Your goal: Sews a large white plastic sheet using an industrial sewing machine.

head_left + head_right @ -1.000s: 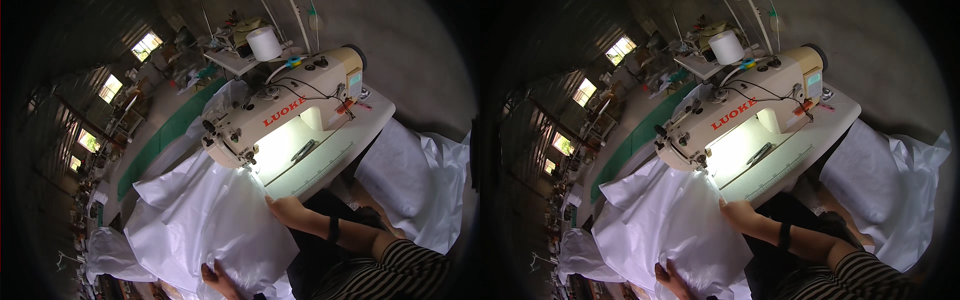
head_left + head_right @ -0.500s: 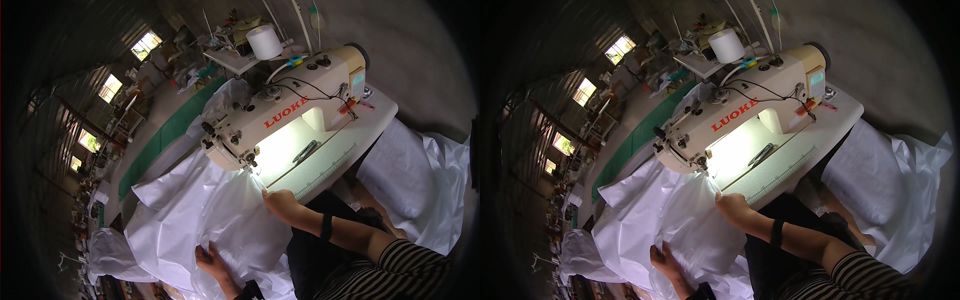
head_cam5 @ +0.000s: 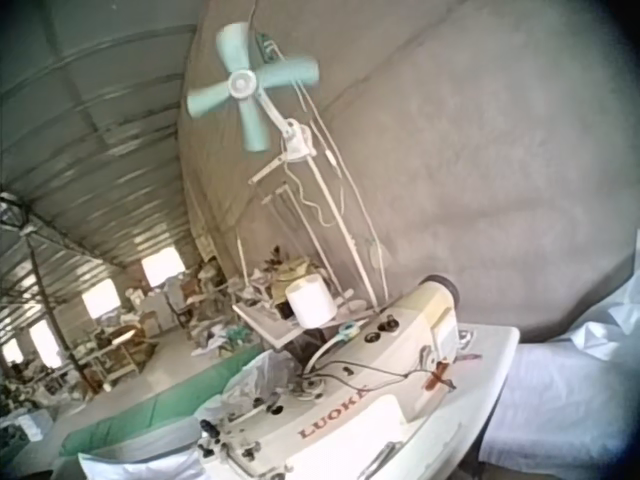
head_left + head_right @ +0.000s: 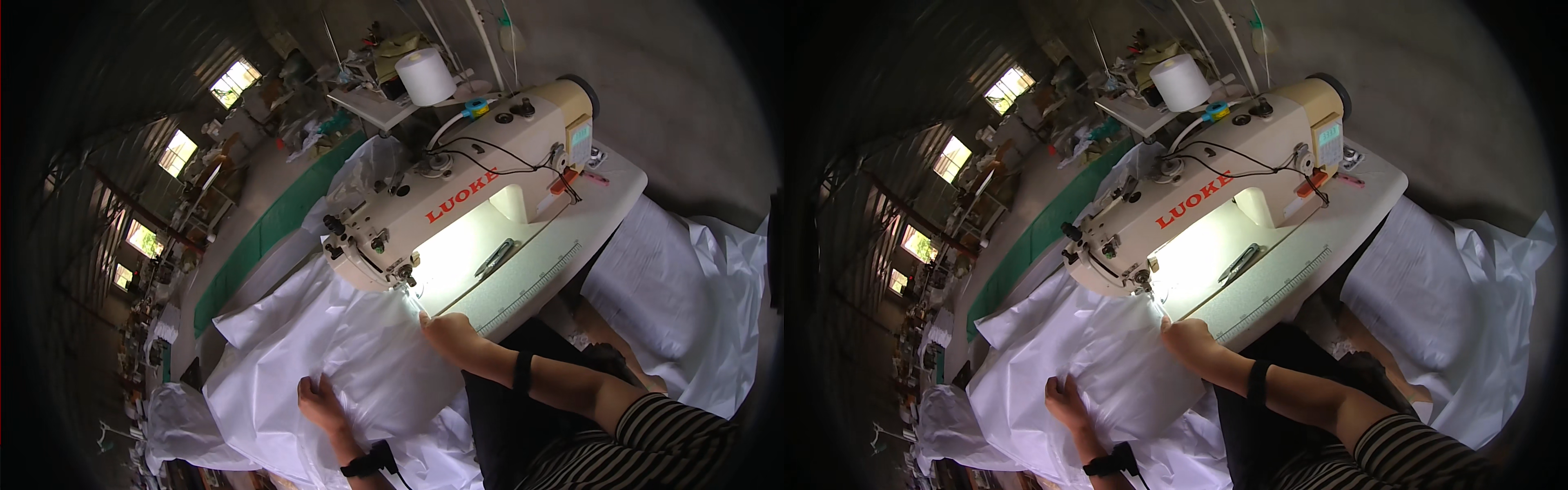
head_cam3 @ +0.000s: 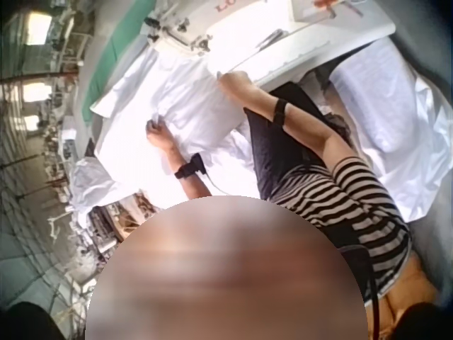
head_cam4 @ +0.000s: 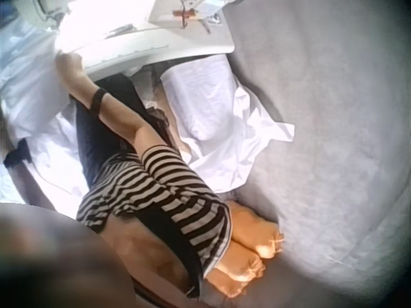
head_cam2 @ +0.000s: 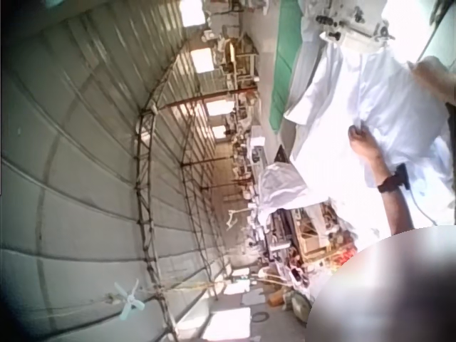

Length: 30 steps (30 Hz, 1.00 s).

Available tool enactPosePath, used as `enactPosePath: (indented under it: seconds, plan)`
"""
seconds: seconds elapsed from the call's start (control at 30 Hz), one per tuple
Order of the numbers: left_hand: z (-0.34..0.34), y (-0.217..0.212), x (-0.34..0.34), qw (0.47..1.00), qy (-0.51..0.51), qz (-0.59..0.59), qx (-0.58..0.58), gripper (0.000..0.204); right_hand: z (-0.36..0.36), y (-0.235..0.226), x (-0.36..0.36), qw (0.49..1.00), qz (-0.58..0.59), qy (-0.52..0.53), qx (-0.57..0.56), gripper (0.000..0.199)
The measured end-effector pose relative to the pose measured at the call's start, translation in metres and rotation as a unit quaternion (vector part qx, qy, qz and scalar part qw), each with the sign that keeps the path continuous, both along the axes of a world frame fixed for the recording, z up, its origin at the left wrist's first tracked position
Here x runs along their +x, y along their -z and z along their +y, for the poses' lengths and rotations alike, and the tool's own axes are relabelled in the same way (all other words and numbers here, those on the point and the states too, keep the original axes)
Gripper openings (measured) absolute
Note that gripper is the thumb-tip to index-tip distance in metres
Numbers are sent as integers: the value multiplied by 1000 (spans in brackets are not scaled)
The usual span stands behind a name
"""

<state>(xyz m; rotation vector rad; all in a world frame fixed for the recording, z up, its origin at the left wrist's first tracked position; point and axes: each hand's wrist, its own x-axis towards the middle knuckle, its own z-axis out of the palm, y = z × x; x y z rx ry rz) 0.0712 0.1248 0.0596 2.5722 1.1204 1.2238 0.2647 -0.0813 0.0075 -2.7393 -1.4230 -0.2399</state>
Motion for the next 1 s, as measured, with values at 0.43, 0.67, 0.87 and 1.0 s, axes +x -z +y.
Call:
enactPosePath:
  seconds: [0.43, 0.67, 0.87, 1.0]
  plan:
    - [-86, -38, 57, 968, 155, 98, 170, 36, 10, 6, 15, 999, 26, -7, 41, 44]
    - [-120, 37, 121, 926, 328, 178, 47, 42, -28, -14, 80, 924, 201, -52, 322, 28]
    - [-111, 48, 115, 927, 319, 188, 54, 38, -18, -36, 100, 879, 302, -112, 352, 24]
    - [-113, 48, 119, 934, 301, 183, 58, 37, -11, -37, 96, 875, 294, -74, 377, 22]
